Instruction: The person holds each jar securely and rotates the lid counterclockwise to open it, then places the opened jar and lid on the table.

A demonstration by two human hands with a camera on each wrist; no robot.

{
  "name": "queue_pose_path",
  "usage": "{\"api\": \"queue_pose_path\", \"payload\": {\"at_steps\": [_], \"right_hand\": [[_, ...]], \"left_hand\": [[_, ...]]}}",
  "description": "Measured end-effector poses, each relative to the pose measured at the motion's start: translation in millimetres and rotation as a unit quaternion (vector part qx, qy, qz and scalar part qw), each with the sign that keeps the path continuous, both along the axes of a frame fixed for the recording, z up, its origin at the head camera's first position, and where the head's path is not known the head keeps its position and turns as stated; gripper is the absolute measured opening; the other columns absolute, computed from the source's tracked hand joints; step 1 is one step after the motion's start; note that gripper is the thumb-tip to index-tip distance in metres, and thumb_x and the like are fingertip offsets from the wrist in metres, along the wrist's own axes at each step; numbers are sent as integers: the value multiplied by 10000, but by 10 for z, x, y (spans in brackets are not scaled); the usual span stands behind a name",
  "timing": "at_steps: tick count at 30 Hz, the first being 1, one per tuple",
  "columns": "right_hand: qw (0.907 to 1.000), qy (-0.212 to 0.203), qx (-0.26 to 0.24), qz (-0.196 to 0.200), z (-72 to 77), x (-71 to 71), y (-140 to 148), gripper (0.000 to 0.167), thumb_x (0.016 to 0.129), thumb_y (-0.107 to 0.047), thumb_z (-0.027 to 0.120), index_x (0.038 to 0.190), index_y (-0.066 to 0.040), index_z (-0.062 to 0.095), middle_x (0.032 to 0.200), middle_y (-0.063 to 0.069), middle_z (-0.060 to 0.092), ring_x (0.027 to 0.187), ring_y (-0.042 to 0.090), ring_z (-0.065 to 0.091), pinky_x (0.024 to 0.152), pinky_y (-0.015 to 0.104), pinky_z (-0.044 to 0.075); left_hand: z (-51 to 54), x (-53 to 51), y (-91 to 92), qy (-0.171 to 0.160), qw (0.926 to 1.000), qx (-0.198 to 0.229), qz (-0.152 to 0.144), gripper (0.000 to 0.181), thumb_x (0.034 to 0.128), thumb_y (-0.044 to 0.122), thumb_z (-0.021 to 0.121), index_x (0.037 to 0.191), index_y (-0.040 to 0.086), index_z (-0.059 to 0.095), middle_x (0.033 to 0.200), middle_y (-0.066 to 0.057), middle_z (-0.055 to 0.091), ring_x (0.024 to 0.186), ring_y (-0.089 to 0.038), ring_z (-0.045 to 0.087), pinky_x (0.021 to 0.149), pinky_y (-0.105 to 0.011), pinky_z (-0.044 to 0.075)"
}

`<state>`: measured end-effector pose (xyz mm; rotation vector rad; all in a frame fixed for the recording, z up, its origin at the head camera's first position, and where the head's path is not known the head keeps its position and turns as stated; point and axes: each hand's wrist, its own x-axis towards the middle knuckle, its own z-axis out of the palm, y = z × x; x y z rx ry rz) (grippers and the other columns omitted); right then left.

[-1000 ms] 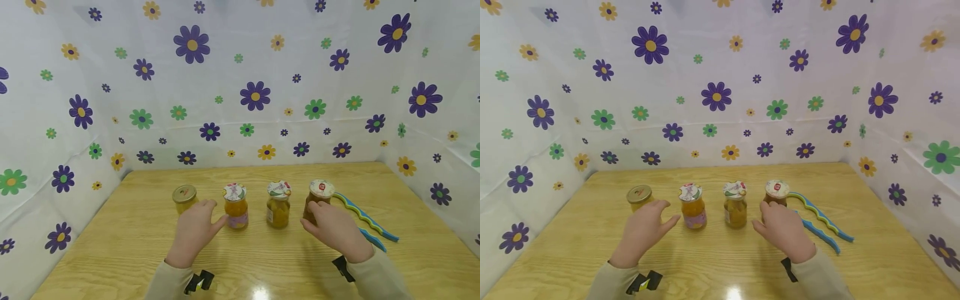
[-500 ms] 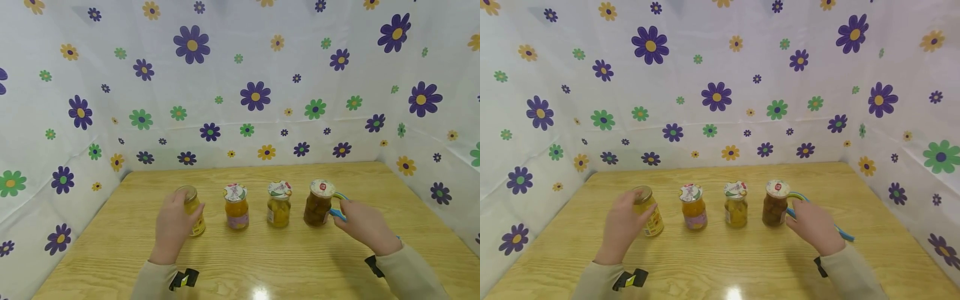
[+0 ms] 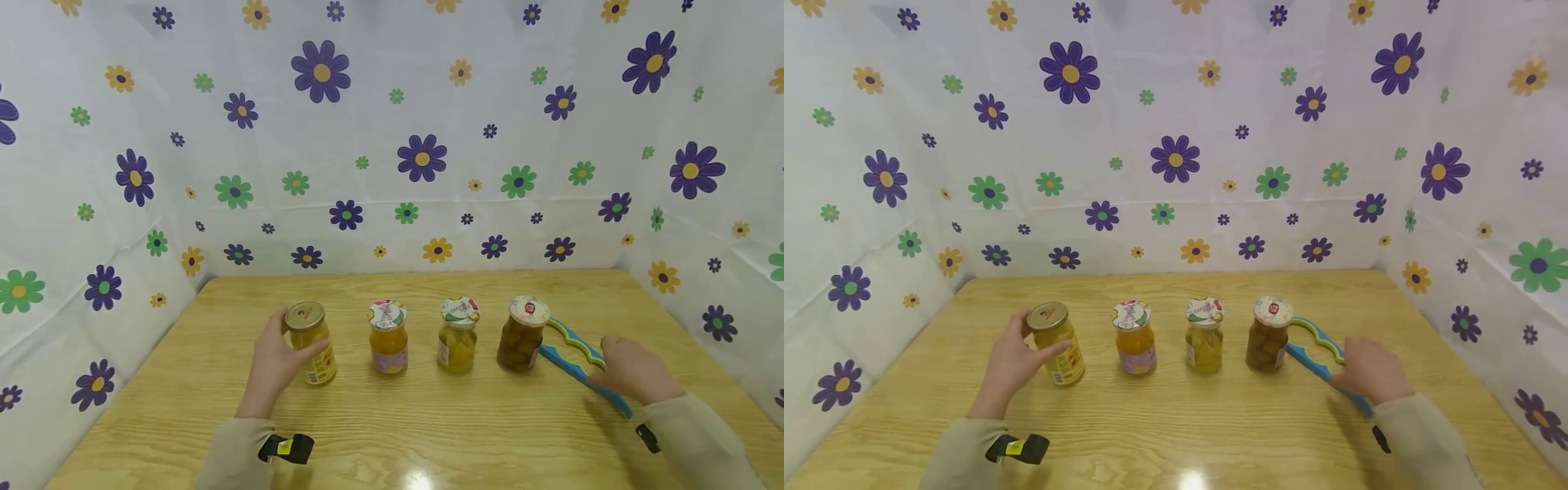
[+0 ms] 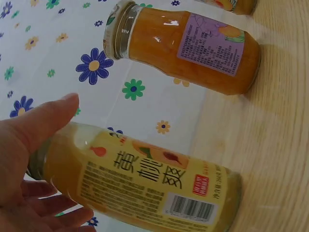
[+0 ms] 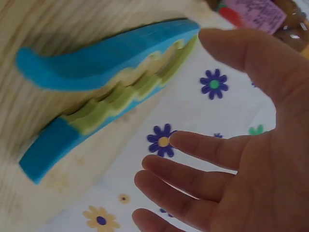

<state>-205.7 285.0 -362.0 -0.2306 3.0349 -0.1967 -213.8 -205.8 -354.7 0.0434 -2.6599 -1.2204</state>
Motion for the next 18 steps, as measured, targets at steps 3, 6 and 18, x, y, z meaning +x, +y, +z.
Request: {"api": "queue_pose_path", "payload": {"at_steps": [3,6,18], "right_hand": [[9996,-284,69,-55,-47,-21,52,573,683,-379,717,888,98,476,778,145,498,677,273,496,539,404,427],[9981,-602,6,-98,-95,-34,100,572,671,-379,726,878,87,467,766,135,474,670,263,473,539,396,413],[9946,-968,-380,-54,-226,-56,269,386,662,-240,723,768,-21,424,669,41,393,598,182,377,518,309,313]], "left_hand": [[-64,-18,-51,-230,9993,270,-71,884,710,373,723,1340,-17,241,1328,-244,326,1212,-384,303,961,-517,269],[-117,-33,-83,-428,9983,379,-120,893,706,410,715,1340,-9,246,1325,-249,326,1205,-393,305,950,-534,272],[-232,-109,-72,-315,9991,256,-104,800,726,377,708,1303,3,299,1289,-248,372,1179,-400,341,925,-542,301]]}}
